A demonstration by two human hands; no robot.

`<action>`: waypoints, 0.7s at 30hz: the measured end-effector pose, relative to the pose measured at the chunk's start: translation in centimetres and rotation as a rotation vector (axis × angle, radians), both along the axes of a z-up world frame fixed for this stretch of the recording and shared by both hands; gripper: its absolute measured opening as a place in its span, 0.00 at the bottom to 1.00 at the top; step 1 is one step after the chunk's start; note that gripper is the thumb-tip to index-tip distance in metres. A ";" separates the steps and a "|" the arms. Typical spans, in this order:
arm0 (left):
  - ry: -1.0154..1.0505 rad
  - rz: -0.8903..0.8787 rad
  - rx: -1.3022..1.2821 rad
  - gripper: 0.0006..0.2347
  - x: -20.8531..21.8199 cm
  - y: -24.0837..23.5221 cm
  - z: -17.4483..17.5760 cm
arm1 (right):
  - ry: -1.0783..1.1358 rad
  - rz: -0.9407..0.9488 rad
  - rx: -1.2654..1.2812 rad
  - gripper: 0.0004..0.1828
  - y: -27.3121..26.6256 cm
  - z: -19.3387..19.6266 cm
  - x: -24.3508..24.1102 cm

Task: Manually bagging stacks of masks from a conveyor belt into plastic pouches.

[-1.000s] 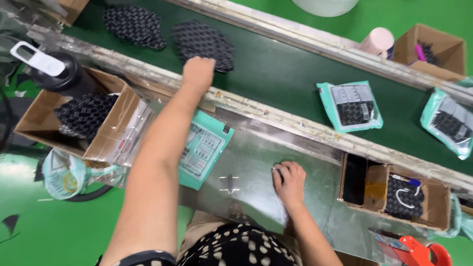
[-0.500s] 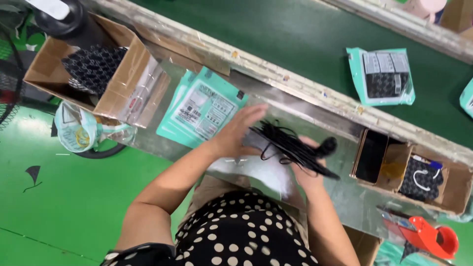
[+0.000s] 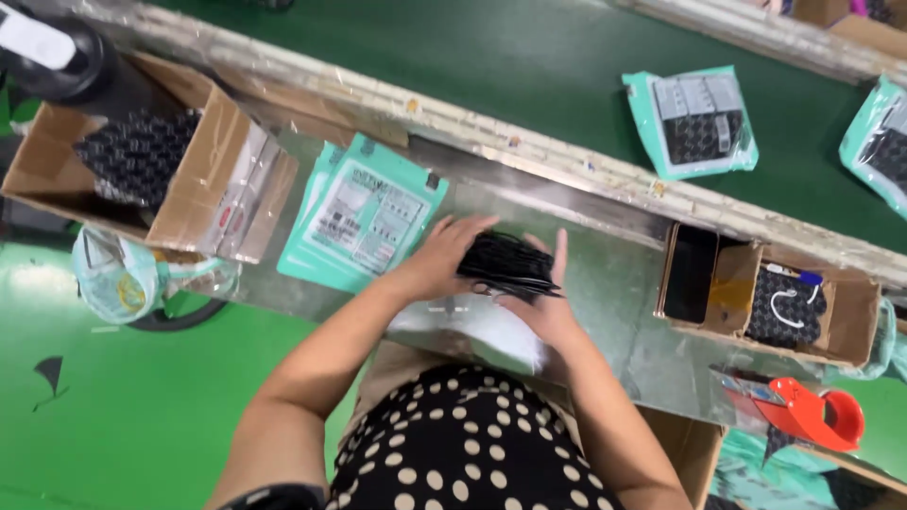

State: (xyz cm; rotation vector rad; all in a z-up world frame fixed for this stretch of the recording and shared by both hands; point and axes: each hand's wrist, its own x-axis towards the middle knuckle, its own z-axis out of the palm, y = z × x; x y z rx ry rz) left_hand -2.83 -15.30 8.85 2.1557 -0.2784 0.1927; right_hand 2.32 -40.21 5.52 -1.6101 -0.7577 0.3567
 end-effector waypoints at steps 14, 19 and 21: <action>0.244 0.144 -0.205 0.33 -0.9 0.0 -4.8 | -0.261 0.013 -0.114 0.50 0.3 -2.4 -0.8; 0.000 0.158 -0.062 0.28 -1.6 -1.0 -7.4 | -0.323 0.096 0.025 0.35 0.7 -2.4 0.4; -0.032 -0.004 -0.016 0.25 -1.6 -0.9 -7.5 | -0.542 -0.010 -0.303 0.37 0.9 -2.4 0.9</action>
